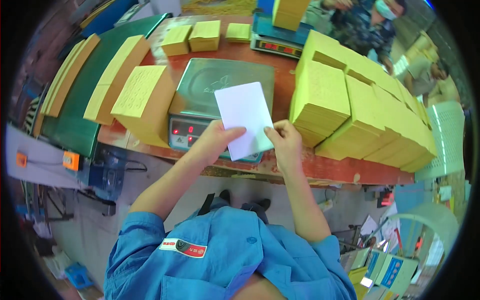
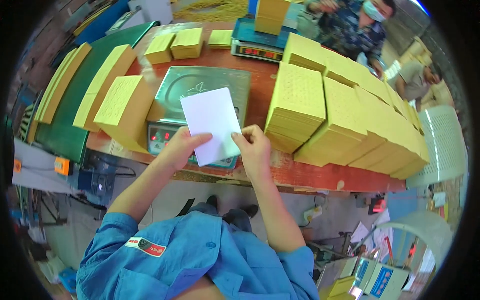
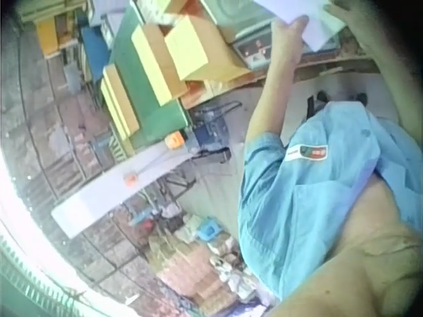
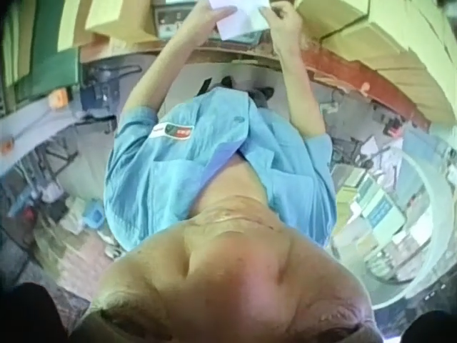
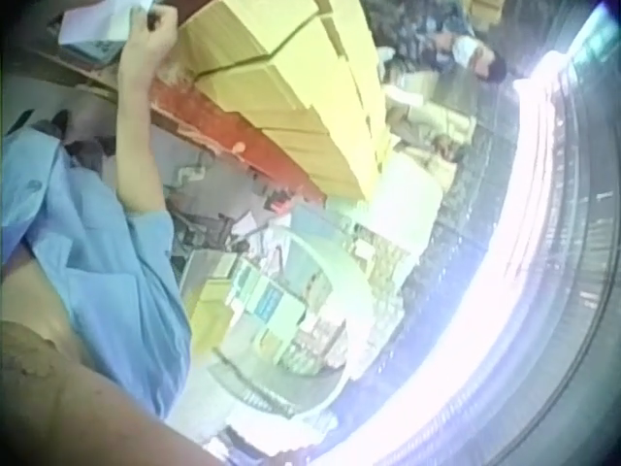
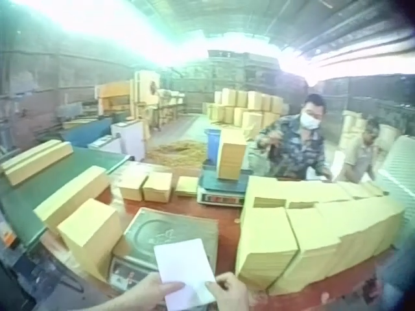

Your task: Weigh stacks of paper on a scale and organize them.

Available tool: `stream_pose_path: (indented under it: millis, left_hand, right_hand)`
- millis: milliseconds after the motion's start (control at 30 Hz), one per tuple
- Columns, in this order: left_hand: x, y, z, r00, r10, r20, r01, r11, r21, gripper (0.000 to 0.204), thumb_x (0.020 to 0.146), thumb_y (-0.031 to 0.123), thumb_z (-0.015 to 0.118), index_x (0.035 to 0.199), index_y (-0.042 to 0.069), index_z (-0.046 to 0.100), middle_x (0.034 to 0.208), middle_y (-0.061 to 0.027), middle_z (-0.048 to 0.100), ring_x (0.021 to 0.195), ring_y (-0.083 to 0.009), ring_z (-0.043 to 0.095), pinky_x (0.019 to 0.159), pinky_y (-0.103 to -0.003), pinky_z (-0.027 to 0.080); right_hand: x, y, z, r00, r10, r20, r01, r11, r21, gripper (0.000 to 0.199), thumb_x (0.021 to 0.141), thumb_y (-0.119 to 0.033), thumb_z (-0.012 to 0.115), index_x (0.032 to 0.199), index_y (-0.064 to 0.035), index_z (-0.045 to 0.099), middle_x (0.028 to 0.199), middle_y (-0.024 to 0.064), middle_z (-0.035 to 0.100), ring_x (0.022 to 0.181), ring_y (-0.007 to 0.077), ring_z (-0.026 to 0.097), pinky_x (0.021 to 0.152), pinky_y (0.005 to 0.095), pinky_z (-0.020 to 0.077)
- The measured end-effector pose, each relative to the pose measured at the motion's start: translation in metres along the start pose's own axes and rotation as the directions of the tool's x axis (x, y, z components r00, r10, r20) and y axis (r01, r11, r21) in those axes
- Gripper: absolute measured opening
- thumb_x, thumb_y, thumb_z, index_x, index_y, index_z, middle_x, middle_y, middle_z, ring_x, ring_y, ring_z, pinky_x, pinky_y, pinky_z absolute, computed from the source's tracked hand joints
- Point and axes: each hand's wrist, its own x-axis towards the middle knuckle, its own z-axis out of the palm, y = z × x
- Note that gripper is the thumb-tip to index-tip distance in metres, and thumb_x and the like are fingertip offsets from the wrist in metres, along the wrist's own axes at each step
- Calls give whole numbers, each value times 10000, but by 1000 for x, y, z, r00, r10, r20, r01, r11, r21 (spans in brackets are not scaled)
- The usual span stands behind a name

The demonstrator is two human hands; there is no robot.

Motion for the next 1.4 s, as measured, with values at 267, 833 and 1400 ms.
stream_pose_path:
  millis: [267,833,1400]
  left_hand:
    - [43,2,-25,994,5,-105,-28,976,-217,358,880,70,589,1213,-23,494,1115,-110,607,992,-199,618,842,-343,522]
    - [9,20,-46,953,287,-96,-284,958,44,400,882,183,642,1222,1,536,1024,-33,630,847,-92,573,700,-265,473]
    - [63,19,-42,866,330,374,-486,388,783,193,794,122,529,900,-22,601,934,-176,629,859,-363,604,1014,-491,387]
  right_hand:
    - [53,14,22,971,-166,-171,81,904,-419,270,828,-182,688,699,30,582,580,153,548,518,187,490,522,359,407]
    - [5,-18,52,927,-283,-246,243,953,-180,122,908,-101,613,870,12,640,714,27,595,549,72,499,507,237,422]
    - [34,37,9,938,-271,-216,106,818,-566,290,838,-242,686,974,6,620,875,143,639,809,250,625,717,354,491]
